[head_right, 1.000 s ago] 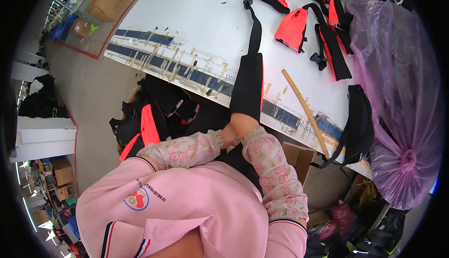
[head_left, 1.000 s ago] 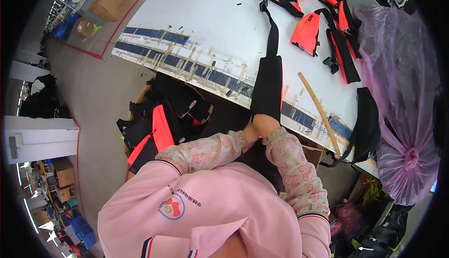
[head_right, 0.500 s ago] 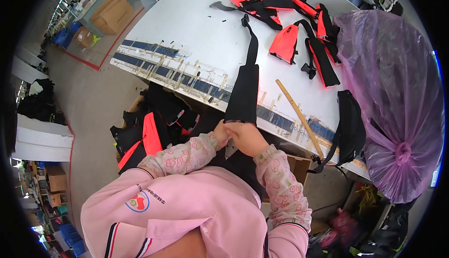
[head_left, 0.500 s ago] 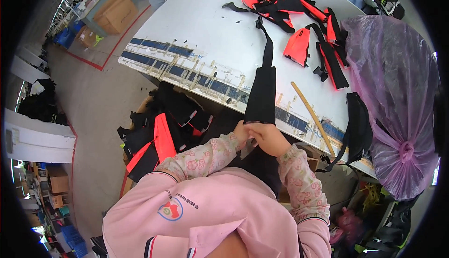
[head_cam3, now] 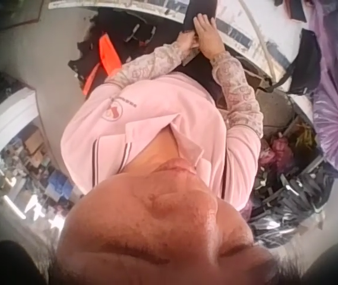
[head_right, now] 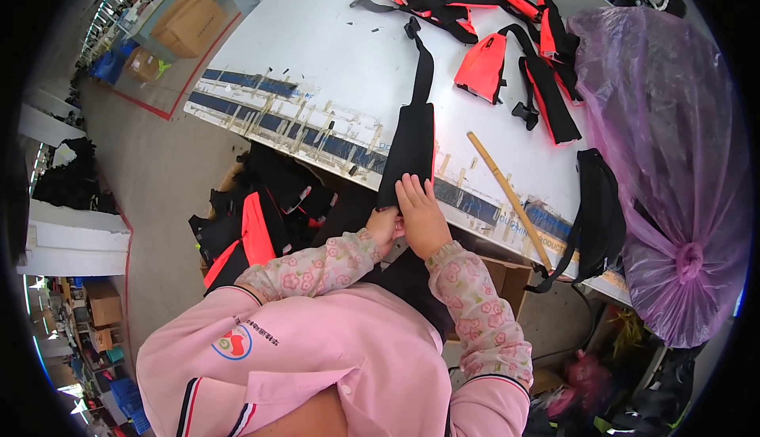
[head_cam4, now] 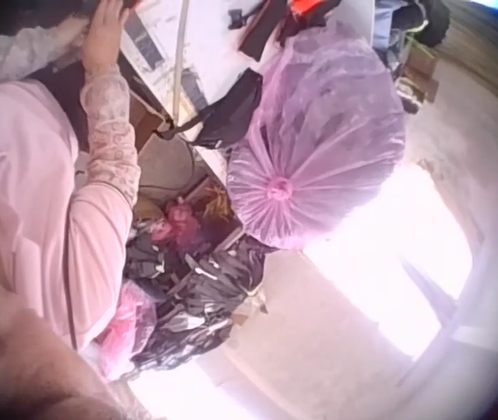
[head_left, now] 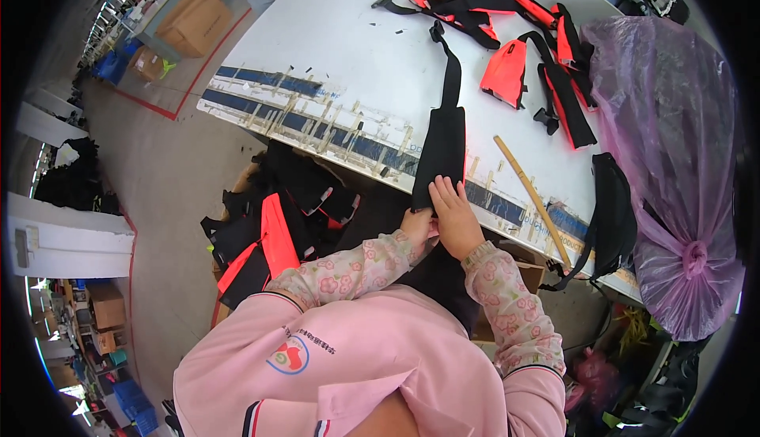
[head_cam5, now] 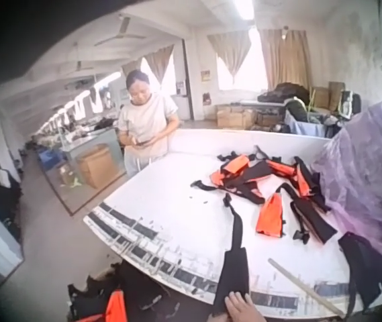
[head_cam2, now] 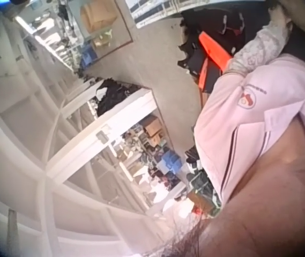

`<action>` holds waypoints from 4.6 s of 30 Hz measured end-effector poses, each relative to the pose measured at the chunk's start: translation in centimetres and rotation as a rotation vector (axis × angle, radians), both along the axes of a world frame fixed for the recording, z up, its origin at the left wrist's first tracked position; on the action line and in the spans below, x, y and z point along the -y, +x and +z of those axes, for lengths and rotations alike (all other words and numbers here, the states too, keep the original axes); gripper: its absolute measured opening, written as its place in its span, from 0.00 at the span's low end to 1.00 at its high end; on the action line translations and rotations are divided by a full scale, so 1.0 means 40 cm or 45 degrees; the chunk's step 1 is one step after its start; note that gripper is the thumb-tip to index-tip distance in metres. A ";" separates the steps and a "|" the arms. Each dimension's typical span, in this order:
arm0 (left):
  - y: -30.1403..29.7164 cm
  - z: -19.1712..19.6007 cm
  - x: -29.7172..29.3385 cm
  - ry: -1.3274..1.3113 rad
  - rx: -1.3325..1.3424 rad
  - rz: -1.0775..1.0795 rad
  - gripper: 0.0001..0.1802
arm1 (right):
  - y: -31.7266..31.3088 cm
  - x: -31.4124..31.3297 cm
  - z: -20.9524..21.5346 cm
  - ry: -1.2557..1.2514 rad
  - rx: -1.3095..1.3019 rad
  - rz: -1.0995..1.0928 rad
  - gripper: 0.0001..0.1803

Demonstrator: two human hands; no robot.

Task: Using a wooden stick to turn fabric components of a safety vest right-side out.

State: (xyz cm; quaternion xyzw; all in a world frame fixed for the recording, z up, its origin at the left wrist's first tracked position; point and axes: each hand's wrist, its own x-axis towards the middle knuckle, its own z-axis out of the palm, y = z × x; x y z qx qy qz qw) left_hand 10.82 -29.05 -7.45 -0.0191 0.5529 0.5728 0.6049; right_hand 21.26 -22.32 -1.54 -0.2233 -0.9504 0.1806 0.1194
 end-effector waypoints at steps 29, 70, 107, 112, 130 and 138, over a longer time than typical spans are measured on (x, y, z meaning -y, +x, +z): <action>-0.110 0.002 -0.013 0.120 0.084 -0.671 0.14 | -0.202 -0.241 -0.033 -0.150 0.012 -0.269 0.40; -0.131 0.327 -0.101 1.166 0.524 -0.126 0.29 | 0.139 0.140 0.066 -1.981 -1.340 -0.641 0.15; -0.768 0.271 0.326 0.017 -0.948 -0.021 0.27 | 0.462 -0.198 0.057 0.256 0.082 -0.843 0.11; -0.964 -0.200 0.790 -1.167 -1.671 -0.827 0.50 | 0.387 -0.426 0.073 0.352 -0.111 -0.959 0.25; -0.547 0.191 0.141 0.439 -1.094 -0.143 0.13 | 0.065 -0.392 0.471 0.735 -0.842 -0.445 0.08; -0.177 0.210 -0.042 0.458 -0.102 -0.525 0.40 | -0.050 -0.052 0.142 0.112 -0.271 -0.021 0.08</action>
